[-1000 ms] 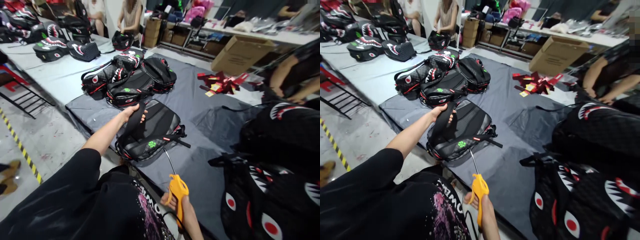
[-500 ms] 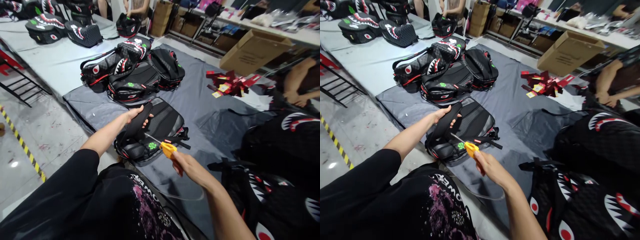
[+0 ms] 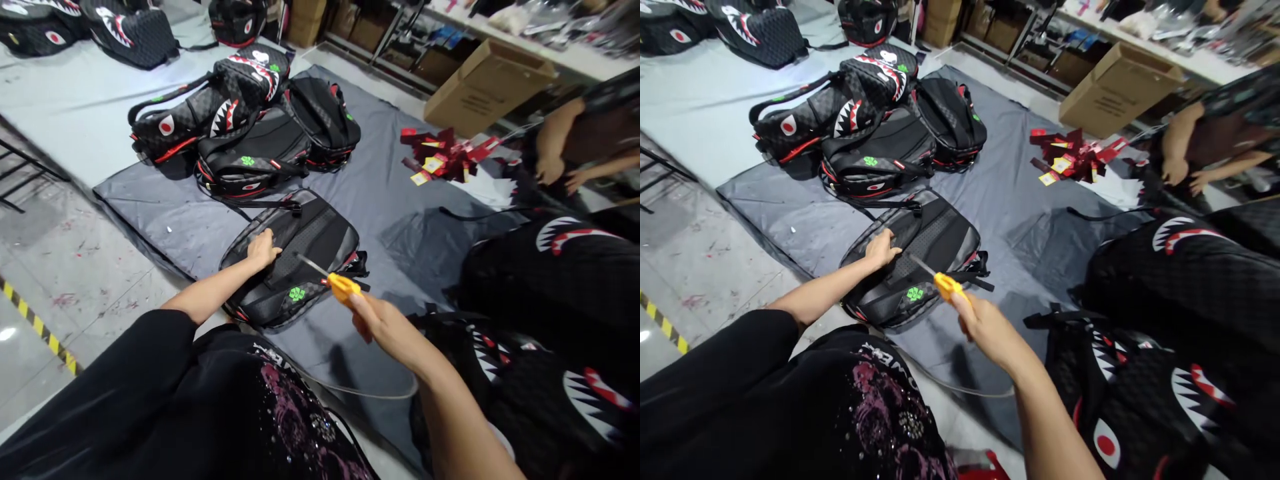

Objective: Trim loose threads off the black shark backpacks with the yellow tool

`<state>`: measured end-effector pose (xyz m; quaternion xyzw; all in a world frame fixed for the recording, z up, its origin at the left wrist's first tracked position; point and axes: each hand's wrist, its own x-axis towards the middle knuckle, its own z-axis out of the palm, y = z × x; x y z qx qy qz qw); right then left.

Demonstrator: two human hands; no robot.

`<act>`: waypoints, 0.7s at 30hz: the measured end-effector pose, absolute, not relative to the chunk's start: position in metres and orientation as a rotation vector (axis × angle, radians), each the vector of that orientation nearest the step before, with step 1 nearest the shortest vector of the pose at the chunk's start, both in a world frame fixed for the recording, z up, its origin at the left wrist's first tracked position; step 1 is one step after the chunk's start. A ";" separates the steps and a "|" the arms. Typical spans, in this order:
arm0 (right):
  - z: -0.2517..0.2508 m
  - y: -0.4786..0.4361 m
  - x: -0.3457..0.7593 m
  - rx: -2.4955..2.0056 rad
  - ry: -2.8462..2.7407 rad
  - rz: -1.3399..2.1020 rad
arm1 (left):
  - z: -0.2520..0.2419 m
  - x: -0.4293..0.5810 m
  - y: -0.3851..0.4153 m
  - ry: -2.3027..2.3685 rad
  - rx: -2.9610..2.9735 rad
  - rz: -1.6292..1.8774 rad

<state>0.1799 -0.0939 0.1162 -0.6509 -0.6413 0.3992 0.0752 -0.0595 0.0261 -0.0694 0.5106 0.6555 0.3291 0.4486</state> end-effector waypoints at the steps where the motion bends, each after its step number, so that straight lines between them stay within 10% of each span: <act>1: 0.112 -0.091 0.177 -1.994 -1.915 1.124 | -0.071 -0.062 0.030 1.673 1.305 0.800; 6: 0.097 -0.080 0.174 -1.884 -2.011 1.463 | -0.058 -0.081 0.043 1.680 1.470 0.845; 11: 0.092 -0.054 0.197 -2.466 -1.895 0.529 | -0.034 -0.056 -0.020 1.505 1.933 0.738; 21: 0.114 -0.134 0.260 -2.185 -1.699 1.374 | -0.078 -0.017 -0.096 1.313 1.523 0.585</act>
